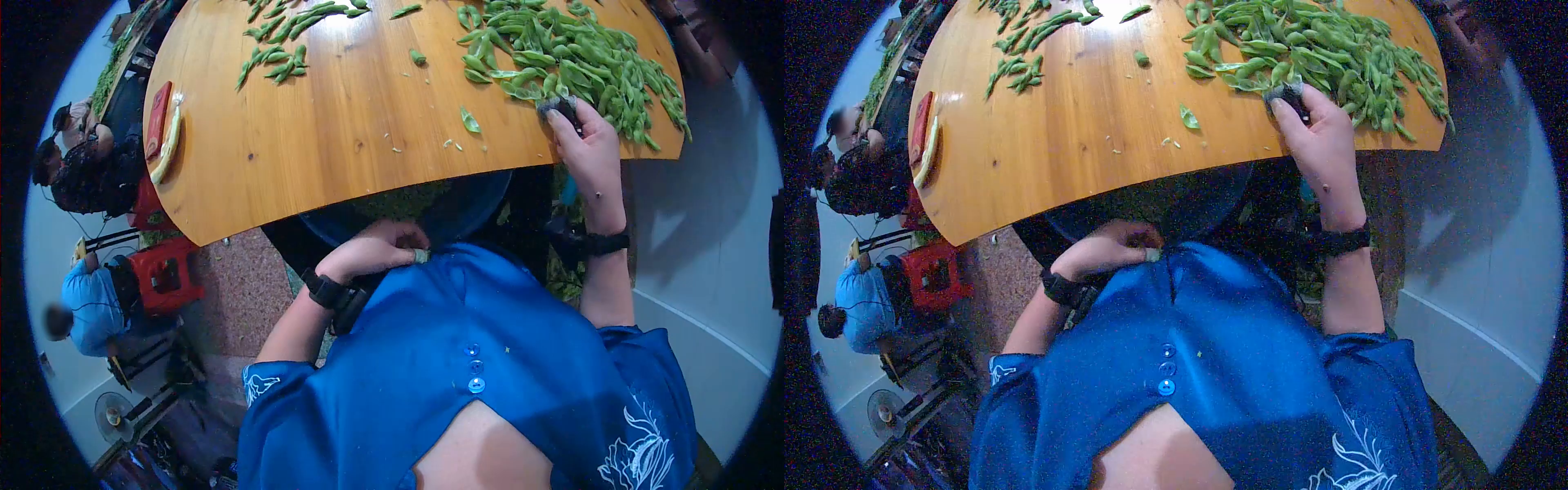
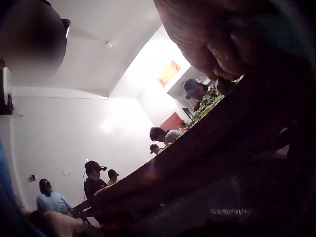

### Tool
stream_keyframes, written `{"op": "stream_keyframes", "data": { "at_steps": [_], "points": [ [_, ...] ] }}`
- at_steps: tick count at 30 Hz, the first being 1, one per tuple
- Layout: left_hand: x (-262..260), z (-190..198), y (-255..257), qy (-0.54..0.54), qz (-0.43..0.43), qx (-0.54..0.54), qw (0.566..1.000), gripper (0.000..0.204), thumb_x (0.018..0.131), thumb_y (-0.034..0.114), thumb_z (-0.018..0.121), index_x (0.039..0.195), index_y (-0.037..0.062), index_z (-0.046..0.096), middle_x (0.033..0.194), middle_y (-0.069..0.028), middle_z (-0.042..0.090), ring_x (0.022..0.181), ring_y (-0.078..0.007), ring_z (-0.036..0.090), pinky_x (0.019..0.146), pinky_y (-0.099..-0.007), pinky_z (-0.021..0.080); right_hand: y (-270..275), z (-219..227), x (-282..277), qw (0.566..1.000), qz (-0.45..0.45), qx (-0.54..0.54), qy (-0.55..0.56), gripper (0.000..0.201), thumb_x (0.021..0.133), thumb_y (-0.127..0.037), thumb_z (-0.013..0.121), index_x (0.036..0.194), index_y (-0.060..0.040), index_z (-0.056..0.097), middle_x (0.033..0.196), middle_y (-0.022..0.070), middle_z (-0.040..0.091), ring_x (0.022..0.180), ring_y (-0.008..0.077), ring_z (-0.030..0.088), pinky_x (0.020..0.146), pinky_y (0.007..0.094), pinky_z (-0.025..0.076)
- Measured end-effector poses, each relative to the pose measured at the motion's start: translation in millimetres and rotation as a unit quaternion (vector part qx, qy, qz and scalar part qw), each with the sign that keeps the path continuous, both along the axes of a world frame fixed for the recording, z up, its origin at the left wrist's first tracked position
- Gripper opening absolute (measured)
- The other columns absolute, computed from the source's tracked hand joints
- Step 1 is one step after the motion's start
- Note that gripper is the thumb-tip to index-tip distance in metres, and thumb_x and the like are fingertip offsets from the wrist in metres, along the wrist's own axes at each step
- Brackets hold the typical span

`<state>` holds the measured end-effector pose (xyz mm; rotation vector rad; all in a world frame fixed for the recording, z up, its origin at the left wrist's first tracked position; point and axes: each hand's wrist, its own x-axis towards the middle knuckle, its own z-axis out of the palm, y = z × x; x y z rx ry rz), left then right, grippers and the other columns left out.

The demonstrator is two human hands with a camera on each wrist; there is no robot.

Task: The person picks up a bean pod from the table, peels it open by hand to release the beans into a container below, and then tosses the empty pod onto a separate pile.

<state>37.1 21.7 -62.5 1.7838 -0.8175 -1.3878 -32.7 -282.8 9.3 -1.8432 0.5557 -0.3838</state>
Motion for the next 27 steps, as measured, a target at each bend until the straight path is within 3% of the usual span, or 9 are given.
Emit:
{"op": "stream_keyframes", "data": {
  "at_steps": [7, 10, 12, 16, 18, 19, 21, 25, 27],
  "points": [
    [5.8, -28.1, 1.7, -0.055, -0.079, -0.004, 0.995, 0.029, 0.09, 0.028, 0.056, 0.107, 0.0053, 0.062, 0.094, -0.0058, 0.066, 0.087, -0.0164, 0.06, 0.079, -0.0313, 0.047, -1.6, -2.1, -1.2, 0.998, -0.021, 0.055, -0.01, 0.022, 0.089, -0.011, 0.061, 0.109, -0.0013, 0.064, 0.09, -0.0033, 0.063, 0.076, 0.0018, 0.054, 0.068, 0.0193, 0.045],
    [3.2, -30.8, 4.2, -0.065, -0.043, -0.065, 0.995, 0.031, 0.092, 0.029, 0.053, 0.111, 0.005, 0.059, 0.096, -0.0071, 0.066, 0.088, -0.0175, 0.061, 0.079, -0.0322, 0.048, -3.5, -6.9, -2.1, 0.999, -0.017, 0.037, -0.026, 0.023, 0.09, -0.012, 0.061, 0.11, -0.0019, 0.064, 0.087, -0.0041, 0.063, 0.072, 0.0017, 0.053, 0.064, 0.0188, 0.044],
    [8.1, -26.1, 2.2, 0.116, 0.071, 0.058, 0.989, 0.03, 0.091, 0.017, 0.049, 0.114, 0.0003, 0.059, 0.107, -0.0135, 0.064, 0.089, -0.0211, 0.062, 0.081, -0.0326, 0.049, -8.9, -9.6, -3.6, 1.0, -0.012, 0.015, 0.003, 0.022, 0.09, -0.013, 0.061, 0.108, -0.0028, 0.064, 0.081, -0.0058, 0.061, 0.065, 0.0004, 0.05, 0.057, 0.0182, 0.041],
    [10.9, -24.1, 2.5, 0.064, 0.141, 0.093, 0.984, 0.032, 0.092, 0.018, 0.048, 0.117, 0.0015, 0.058, 0.112, -0.0158, 0.063, 0.097, -0.027, 0.061, 0.087, -0.0352, 0.047, -1.9, -3.1, -2.7, 0.999, -0.013, 0.032, -0.012, 0.018, 0.09, -0.015, 0.061, 0.105, -0.0045, 0.064, 0.072, -0.0079, 0.056, 0.057, -0.0006, 0.045, 0.049, 0.0175, 0.035],
    [6.9, -43.1, 13.0, -0.181, -0.039, -0.023, 0.982, 0.032, 0.091, 0.018, 0.049, 0.118, 0.0034, 0.058, 0.118, -0.0175, 0.06, 0.103, -0.0323, 0.06, 0.091, -0.0379, 0.046, 3.0, 7.3, -3.2, 0.996, -0.018, 0.09, 0.004, 0.015, 0.091, -0.016, 0.06, 0.102, -0.006, 0.064, 0.066, -0.008, 0.051, 0.052, -0.0001, 0.042, 0.045, 0.0175, 0.032],
    [4.9, -45.3, 14.9, -0.183, -0.038, -0.023, 0.982, 0.032, 0.091, 0.018, 0.049, 0.118, 0.0034, 0.058, 0.118, -0.0175, 0.06, 0.103, -0.0323, 0.06, 0.091, -0.0379, 0.046, 3.0, 6.7, -3.7, 0.996, -0.016, 0.09, 0.002, 0.015, 0.091, -0.016, 0.06, 0.102, -0.006, 0.064, 0.066, -0.008, 0.051, 0.052, -0.0001, 0.042, 0.045, 0.0175, 0.032],
    [2.8, -45.5, 14.8, -0.183, -0.162, -0.004, 0.97, 0.037, 0.095, 0.029, 0.047, 0.125, 0.0074, 0.055, 0.125, -0.0193, 0.055, 0.114, -0.037, 0.053, 0.098, -0.044, 0.042, 1.4, 3.1, -2.9, 0.997, -0.005, 0.071, -0.016, 0.013, 0.092, -0.016, 0.058, 0.1, -0.0068, 0.063, 0.063, -0.0076, 0.049, 0.049, 0.0007, 0.042, 0.043, 0.0178, 0.031],
    [-16.0, -43.0, 20.0, -0.209, -0.091, -0.02, 0.973, 0.032, 0.088, 0.025, 0.054, 0.112, 0.0047, 0.061, 0.112, -0.0205, 0.06, 0.104, -0.0383, 0.056, 0.09, -0.044, 0.045, 0.2, 3.3, -2.9, 0.997, 0.006, 0.067, -0.037, 0.013, 0.093, -0.017, 0.057, 0.098, -0.0065, 0.063, 0.062, -0.0066, 0.05, 0.047, 0.0009, 0.042, 0.042, 0.0179, 0.031],
    [-27.8, -38.2, 27.4, -0.25, -0.098, 0.001, 0.963, 0.038, 0.092, 0.034, 0.05, 0.115, 0.0041, 0.058, 0.113, -0.0229, 0.059, 0.106, -0.0416, 0.055, 0.091, -0.0465, 0.045, -3.4, 4.4, -4.3, 0.996, 0.034, 0.082, -0.017, 0.012, 0.094, -0.018, 0.055, 0.095, -0.007, 0.061, 0.062, -0.0058, 0.051, 0.046, 0.0009, 0.043, 0.041, 0.0174, 0.032]
  ]
}}
